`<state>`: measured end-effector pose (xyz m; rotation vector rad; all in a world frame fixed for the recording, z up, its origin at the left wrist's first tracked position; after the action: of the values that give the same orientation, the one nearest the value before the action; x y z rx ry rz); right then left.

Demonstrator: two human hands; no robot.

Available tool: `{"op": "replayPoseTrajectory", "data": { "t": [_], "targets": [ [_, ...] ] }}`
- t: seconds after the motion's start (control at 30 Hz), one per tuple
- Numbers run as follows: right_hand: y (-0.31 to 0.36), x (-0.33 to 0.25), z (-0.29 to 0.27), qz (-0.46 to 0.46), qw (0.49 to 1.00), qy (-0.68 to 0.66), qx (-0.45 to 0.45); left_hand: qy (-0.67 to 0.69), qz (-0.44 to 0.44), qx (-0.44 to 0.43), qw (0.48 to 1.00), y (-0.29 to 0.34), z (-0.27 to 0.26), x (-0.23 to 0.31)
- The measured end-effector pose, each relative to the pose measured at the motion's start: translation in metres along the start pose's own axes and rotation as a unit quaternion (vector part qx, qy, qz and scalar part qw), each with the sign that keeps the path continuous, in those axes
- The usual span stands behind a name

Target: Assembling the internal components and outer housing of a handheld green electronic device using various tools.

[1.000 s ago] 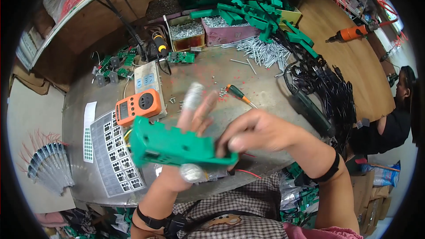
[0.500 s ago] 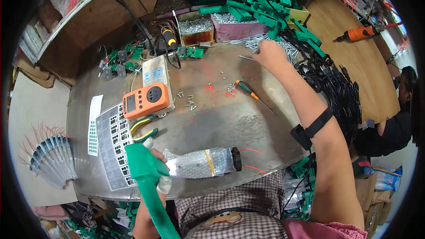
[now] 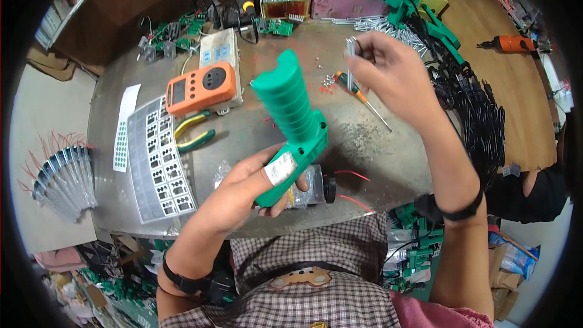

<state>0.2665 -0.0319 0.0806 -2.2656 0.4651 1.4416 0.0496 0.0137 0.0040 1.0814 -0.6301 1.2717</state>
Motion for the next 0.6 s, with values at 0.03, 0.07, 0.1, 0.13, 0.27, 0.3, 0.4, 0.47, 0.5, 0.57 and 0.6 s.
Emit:
{"op": "replayPoseTrajectory", "data": {
  "t": [0.03,0.07,0.1,0.13,0.27,0.3,0.4,0.47,0.5,0.57,0.6],
  "targets": [
    [0.02,-0.013,0.006,0.004,1.0,-0.001,-0.006,-0.008,-0.005,0.012,1.0,-0.002,0.002,-0.002],
    [0.042,-0.021,0.012,0.028,0.993,-0.114,-0.021,-0.003,-0.009,0.008,1.0,-0.003,0.006,-0.002],
    [0.059,-0.024,0.014,0.05,0.973,-0.225,-0.029,-0.013,-0.012,-0.019,1.0,-0.01,0.015,0.0],
    [0.07,-0.021,0.012,0.039,0.977,-0.21,-0.001,-0.022,-0.015,-0.045,0.999,-0.014,0.024,0.0],
    [0.089,-0.014,-0.006,0.006,0.991,-0.13,0.025,-0.077,-0.035,0.0,0.996,-0.013,0.03,-0.002],
    [0.093,-0.02,-0.007,-0.013,0.997,-0.071,0.018,-0.047,-0.033,0.009,0.998,-0.012,0.028,-0.002],
    [0.104,-0.058,-0.002,-0.087,0.984,0.151,0.042,-0.005,-0.029,-0.005,1.0,-0.014,0.033,0.0],
    [0.107,-0.066,0.004,-0.121,0.973,0.189,0.06,-0.018,-0.005,0.041,0.999,-0.013,0.032,-0.002],
    [0.109,-0.059,0.003,-0.102,0.976,0.182,0.057,-0.035,0.017,0.078,0.996,-0.012,0.026,0.001],
    [0.113,-0.049,-0.007,-0.054,0.989,0.109,0.082,-0.026,-0.003,0.068,0.997,-0.009,0.027,0.003],
    [0.117,-0.051,-0.012,-0.035,0.993,0.011,0.109,-0.015,-0.023,0.062,0.998,-0.008,0.027,0.001]
  ]
}}
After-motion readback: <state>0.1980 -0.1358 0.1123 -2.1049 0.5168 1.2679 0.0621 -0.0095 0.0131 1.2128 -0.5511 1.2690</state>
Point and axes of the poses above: each hand's wrist, its own y-axis away from the middle knuckle, its own z-axis out of the palm, x = y × z, the point moved 10 cm from there along -y, towards the middle knuckle, and after that the axes turned 2 degrees about -x, right-handed, at the moved point
